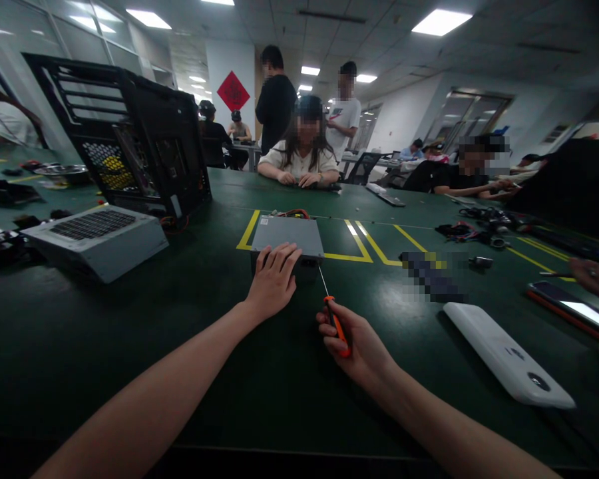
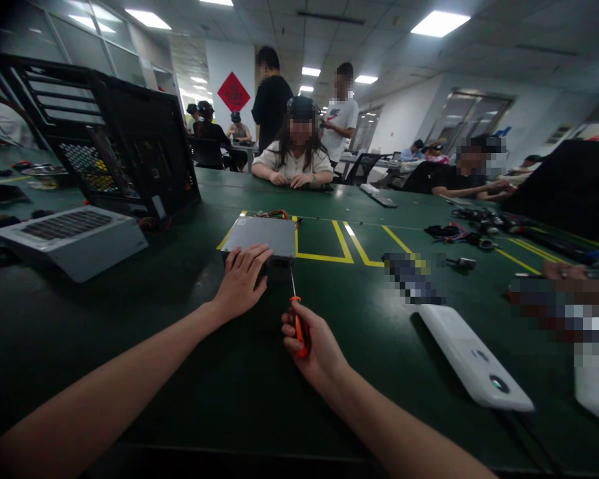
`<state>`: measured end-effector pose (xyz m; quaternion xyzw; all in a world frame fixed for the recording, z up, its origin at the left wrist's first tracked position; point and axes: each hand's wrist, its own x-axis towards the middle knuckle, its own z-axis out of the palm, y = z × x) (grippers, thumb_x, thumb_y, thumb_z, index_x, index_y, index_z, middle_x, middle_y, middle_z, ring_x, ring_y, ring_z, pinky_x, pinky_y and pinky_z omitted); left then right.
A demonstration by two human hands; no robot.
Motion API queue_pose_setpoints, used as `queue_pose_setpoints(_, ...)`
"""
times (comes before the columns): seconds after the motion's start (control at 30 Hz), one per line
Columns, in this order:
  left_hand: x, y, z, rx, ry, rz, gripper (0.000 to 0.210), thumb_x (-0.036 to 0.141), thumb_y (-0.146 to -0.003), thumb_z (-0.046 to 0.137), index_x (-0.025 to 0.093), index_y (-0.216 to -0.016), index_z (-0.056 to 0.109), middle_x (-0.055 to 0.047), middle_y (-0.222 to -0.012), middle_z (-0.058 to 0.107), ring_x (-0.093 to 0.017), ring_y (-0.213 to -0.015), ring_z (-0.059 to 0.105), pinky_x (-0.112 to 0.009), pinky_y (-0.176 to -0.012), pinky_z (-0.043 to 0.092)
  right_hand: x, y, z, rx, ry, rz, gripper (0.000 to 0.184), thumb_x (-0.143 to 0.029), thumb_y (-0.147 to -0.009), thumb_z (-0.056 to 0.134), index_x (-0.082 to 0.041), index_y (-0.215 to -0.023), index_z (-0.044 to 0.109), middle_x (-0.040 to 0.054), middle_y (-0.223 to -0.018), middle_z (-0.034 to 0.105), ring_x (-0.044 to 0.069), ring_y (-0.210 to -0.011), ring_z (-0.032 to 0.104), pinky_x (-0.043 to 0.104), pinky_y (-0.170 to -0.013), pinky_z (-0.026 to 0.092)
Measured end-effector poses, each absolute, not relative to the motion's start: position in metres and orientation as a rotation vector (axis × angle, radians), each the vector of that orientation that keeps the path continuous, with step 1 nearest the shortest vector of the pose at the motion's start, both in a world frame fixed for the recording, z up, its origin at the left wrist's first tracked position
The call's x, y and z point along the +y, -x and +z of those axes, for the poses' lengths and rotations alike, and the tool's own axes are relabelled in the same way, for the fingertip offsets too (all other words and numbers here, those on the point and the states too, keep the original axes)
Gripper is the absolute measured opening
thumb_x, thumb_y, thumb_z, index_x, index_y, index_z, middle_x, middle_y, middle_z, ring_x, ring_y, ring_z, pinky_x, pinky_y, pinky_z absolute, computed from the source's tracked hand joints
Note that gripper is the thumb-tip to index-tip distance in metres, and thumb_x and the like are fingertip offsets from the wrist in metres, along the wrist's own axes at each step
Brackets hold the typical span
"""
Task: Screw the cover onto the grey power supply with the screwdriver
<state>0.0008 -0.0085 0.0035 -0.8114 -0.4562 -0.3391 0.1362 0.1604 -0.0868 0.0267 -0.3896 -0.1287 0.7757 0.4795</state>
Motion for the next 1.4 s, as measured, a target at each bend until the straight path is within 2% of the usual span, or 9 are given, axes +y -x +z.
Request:
queue_pose_setpoints(0.23,-0.0090,-0.0009,0.0038,-1.319,2.355,-0.985,0.049,0.015,-0.078,0.046,0.019,-0.126,0.037,-0.007,-0.133,0.041,-0.021,-0.126,0.032,-0.041,-0.108,0.015,-0.0845,-0.1609,0.0269,-0.320,0.941,1.952,0.021,-0.026,-0.089,0.037,-0.012,-0.086,0.052,0.0012,-0.062,0.049,0.005,-0.044,0.045,0.011,-0.035,0.038)
queue_pose_setpoints(0.43,-0.0087,-0.0004,0.0036,-1.312,2.356,-0.990,0.049,0.015,-0.078,0.046,0.019,-0.126,0.037,-0.008,-0.132,0.042,-0.021,-0.126,0.032,-0.042,-0.107,0.015,-0.0859,-0.1598,0.0281,-0.323,0.969,1.870,0.012,-0.022,-0.084,0.047,-0.013,-0.076,0.049,-0.0007,-0.060,0.047,0.002,-0.037,0.035,0.009,-0.027,0.024)
queue_pose_setpoints(0.53,-0.0083,-0.0002,0.0033,-1.311,2.353,-0.990,0.050,0.016,-0.078,0.046,0.018,-0.127,0.036,-0.008,-0.133,0.042,-0.021,-0.125,0.032,-0.042,-0.107,0.015,-0.0872,-0.1595,0.0280,-0.334,0.936,1.825,0.011,-0.018,-0.084,0.046,-0.013,-0.074,0.048,0.0000,-0.062,0.049,0.001,-0.039,0.037,0.008,-0.029,0.027)
queue_pose_setpoints(0.67,-0.0081,-0.0003,0.0027,-1.312,2.352,-0.989,0.050,0.016,-0.078,0.047,0.018,-0.127,0.036,-0.007,-0.132,0.042,-0.021,-0.125,0.032,-0.041,-0.108,0.015,-0.0867,-0.1602,0.0256,-0.343,0.959,1.893,0.019,-0.024,-0.088,0.039,-0.012,-0.082,0.052,0.0009,-0.063,0.049,0.004,-0.044,0.044,0.011,-0.035,0.036)
queue_pose_setpoints(0.77,-0.0081,-0.0006,0.0025,-1.311,2.351,-0.992,0.050,0.015,-0.078,0.046,0.018,-0.126,0.037,-0.008,-0.132,0.041,-0.021,-0.125,0.032,-0.042,-0.108,0.015,-0.0859,-0.1606,0.0247,-0.350,0.965,1.922,0.023,-0.027,-0.089,0.037,-0.011,-0.087,0.054,-0.0005,-0.059,0.047,0.004,-0.041,0.041,0.010,-0.032,0.032)
queue_pose_setpoints(0.93,-0.0086,-0.0009,0.0034,-1.315,2.352,-0.991,0.050,0.016,-0.078,0.046,0.018,-0.127,0.037,-0.008,-0.133,0.041,-0.022,-0.125,0.032,-0.043,-0.107,0.016,-0.0862,-0.1601,0.0255,-0.329,0.942,1.848,0.012,-0.020,-0.085,0.046,-0.014,-0.075,0.048,-0.0006,-0.062,0.048,0.001,-0.039,0.036,0.008,-0.028,0.023)
queue_pose_setpoints(1.13,-0.0087,-0.0006,0.0035,-1.320,2.351,-0.986,0.050,0.016,-0.078,0.046,0.019,-0.127,0.036,-0.007,-0.133,0.041,-0.021,-0.126,0.031,-0.042,-0.108,0.015,-0.0859,-0.1599,0.0266,-0.344,0.956,1.924,0.022,-0.025,-0.090,0.037,-0.011,-0.086,0.053,0.0006,-0.062,0.048,0.004,-0.045,0.044,0.010,-0.035,0.036)
queue_pose_setpoints(1.23,-0.0083,-0.0010,0.0031,-1.319,2.347,-0.988,0.050,0.016,-0.078,0.047,0.019,-0.127,0.037,-0.007,-0.133,0.041,-0.021,-0.126,0.031,-0.042,-0.108,0.015,-0.0853,-0.1604,0.0269,-0.348,0.959,1.923,0.024,-0.027,-0.090,0.036,-0.011,-0.092,0.053,0.0001,-0.061,0.047,0.004,-0.043,0.042,0.010,-0.031,0.031)
queue_pose_setpoints(1.4,-0.0088,-0.0009,0.0037,-1.320,2.355,-0.983,0.050,0.016,-0.078,0.046,0.019,-0.127,0.037,-0.007,-0.133,0.041,-0.021,-0.126,0.031,-0.042,-0.108,0.015,-0.0859,-0.1601,0.0277,-0.344,0.971,1.837,0.012,-0.020,-0.085,0.046,-0.013,-0.075,0.048,-0.0007,-0.063,0.048,0.001,-0.040,0.036,0.008,-0.029,0.023)
